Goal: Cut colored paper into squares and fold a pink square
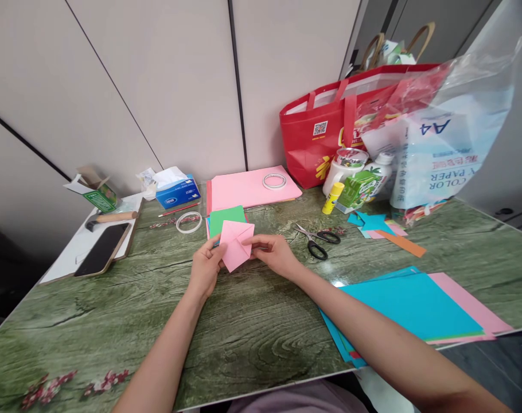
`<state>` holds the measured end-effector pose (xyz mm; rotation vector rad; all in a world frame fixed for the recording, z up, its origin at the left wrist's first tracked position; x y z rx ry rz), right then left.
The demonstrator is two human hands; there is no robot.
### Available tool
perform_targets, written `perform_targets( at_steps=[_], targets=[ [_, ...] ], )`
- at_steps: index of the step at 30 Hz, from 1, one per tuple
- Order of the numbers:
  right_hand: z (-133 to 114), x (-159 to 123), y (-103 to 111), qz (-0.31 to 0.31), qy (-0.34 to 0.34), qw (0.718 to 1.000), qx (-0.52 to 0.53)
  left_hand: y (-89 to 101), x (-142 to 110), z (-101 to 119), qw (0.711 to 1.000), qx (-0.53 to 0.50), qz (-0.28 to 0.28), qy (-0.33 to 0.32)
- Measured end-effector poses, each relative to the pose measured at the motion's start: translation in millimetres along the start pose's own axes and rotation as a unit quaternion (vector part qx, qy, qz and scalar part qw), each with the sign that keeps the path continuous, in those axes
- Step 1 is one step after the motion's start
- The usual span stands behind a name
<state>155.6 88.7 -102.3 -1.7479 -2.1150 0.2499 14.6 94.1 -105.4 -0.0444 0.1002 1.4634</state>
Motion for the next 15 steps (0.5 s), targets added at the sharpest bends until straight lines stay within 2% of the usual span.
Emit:
perform_targets(
  at_steps=[5,9,15],
  targets=[
    [-8,-3,-6,-0.025,0.029,0.997,-0.064,4.1,1,7,0.998,-0.036,0.021,-0.047],
    [-15,-4,-3,-0.012,0.052,0.996,-0.069,4.4,2,7,0.998,-0.028,0.023,-0.055],
    [-18,-2,0,-0.012,0.072,0.994,-0.086,-7.1,-2,13,0.996,-0.065,-0.042,-0.034]
  ],
)
Point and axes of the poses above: each hand's wrist, its own x-axis towards the middle knuckle, its own y-axis out of the back of the hand, z = x × y, the point moved 10 cm from there along x, towards the middle knuckle, and after that the axes turned 15 degrees about x, right-handed, at the moved point
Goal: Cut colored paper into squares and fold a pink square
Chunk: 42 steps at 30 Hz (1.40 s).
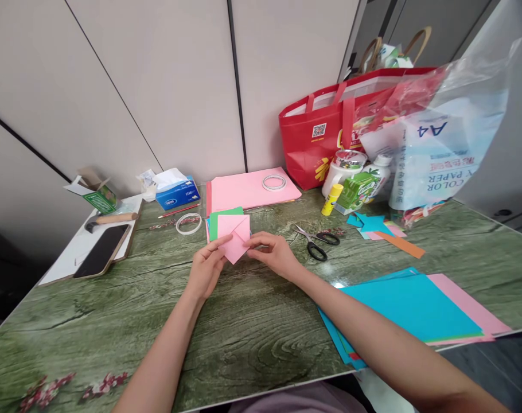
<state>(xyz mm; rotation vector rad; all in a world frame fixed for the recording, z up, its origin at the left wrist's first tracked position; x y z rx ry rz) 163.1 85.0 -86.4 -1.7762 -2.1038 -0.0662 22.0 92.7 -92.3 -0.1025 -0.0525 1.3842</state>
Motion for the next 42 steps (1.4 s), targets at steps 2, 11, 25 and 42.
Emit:
perform_targets(
  at_steps=[2,11,25,42],
  targets=[
    [-2,0,-3,-0.013,0.009,1.000,-0.011,-4.0,-1,1,1.000,-0.009,-0.023,0.008],
    [-9,-1,1,0.008,0.034,0.998,-0.052,-14.4,-3,0,0.996,-0.032,-0.076,0.024],
    [-3,-7,4,0.098,-0.033,0.994,0.038,3.4,-3,0,0.996,0.048,0.048,-0.051],
    [-13,-13,-13,0.051,0.032,0.998,-0.029,13.0,-7,3,0.991,0.029,0.115,-0.066]
  ],
)
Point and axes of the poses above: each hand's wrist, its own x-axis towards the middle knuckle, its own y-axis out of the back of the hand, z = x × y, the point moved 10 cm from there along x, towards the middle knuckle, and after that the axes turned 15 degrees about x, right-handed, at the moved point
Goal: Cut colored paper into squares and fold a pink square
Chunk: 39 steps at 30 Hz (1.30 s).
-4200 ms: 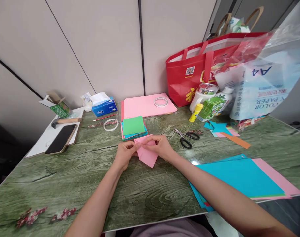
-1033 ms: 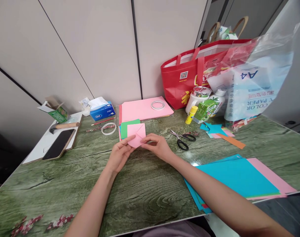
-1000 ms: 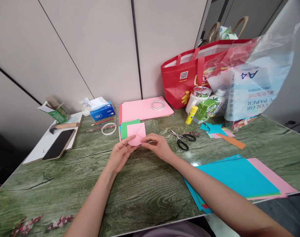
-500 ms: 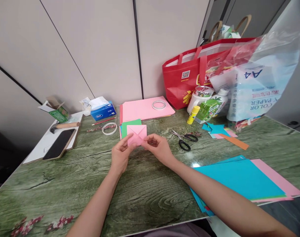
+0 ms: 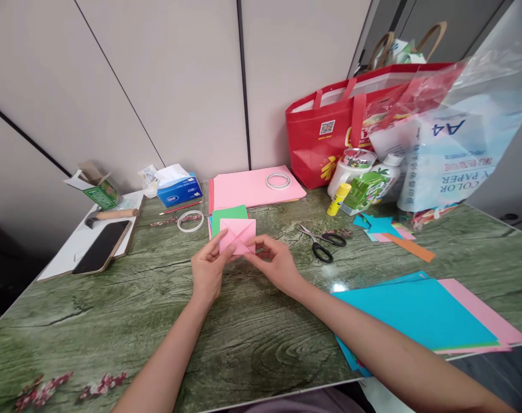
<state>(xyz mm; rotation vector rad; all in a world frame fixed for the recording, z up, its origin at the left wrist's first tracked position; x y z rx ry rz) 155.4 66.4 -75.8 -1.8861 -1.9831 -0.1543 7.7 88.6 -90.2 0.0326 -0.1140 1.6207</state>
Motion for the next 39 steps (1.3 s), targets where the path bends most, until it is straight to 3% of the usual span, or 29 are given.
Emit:
perform_targets(
  at_steps=[7,15,28,39],
  targets=[
    [-1,1,2,-0.003,0.014,1.000,-0.018,-6.1,-1,2,0.996,0.067,-0.049,-0.017],
    [1,0,-4,-0.021,0.002,1.000,-0.015,-14.8,-1,0,0.996,-0.006,-0.093,0.018],
    [8,1,1,0.007,-0.011,1.000,0.011,-8.7,-1,-5,0.998,0.010,-0.051,0.024],
    [3,0,0,-0.007,0.006,1.000,0.019,-3.9,0,-1,0.999,-0.020,-0.020,0.025]
  ],
)
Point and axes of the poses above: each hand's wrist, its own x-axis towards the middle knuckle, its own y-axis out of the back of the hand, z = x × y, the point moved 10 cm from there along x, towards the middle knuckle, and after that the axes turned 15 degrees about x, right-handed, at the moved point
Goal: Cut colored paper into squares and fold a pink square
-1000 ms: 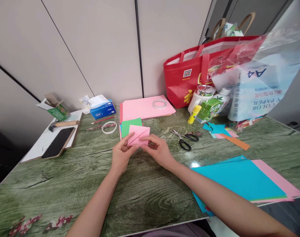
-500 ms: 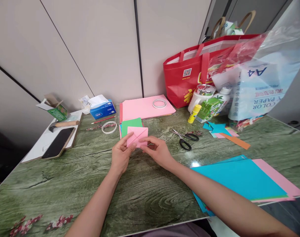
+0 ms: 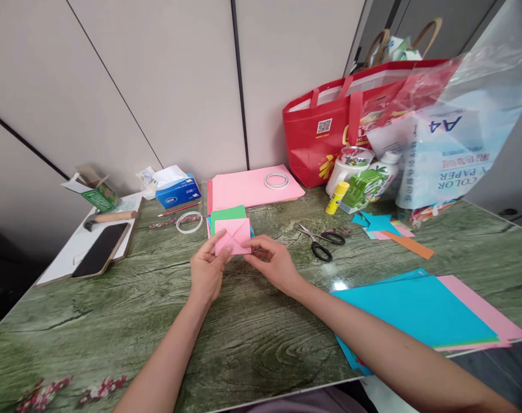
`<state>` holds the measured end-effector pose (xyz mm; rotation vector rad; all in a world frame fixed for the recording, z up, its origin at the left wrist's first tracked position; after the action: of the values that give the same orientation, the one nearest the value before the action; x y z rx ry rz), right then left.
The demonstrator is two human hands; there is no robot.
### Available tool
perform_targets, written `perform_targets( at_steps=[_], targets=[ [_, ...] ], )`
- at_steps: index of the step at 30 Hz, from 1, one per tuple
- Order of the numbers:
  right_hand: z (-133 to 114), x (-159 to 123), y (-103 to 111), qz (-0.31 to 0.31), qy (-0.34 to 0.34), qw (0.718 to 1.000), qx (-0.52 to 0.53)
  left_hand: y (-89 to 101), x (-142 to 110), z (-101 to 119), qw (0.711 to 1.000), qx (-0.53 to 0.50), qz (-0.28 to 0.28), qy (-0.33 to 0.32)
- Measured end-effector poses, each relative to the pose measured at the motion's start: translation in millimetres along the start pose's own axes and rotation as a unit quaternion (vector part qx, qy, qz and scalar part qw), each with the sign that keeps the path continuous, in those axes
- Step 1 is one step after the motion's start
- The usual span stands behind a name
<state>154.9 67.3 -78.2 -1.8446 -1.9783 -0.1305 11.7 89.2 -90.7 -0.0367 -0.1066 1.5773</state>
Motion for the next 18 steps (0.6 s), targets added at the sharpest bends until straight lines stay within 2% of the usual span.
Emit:
perform_targets(
  at_steps=[12,18],
  targets=[
    [9,1,4,0.028,-0.021,0.999,0.041,-0.1,-2,3,1.000,0.017,0.013,-0.011],
    [8,1,1,0.016,-0.026,0.999,0.042,1.2,-1,2,0.999,0.035,0.008,-0.031]
  ],
)
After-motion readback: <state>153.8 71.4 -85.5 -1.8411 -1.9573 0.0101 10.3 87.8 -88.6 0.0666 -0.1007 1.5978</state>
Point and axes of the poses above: each hand's wrist, its own x-axis towards the middle knuckle, its own y-axis out of the back of the hand, z = x × y, the point moved 10 cm from there along x, towards the middle knuckle, and after that the axes turned 15 degrees about x, right-handed, at the moved point
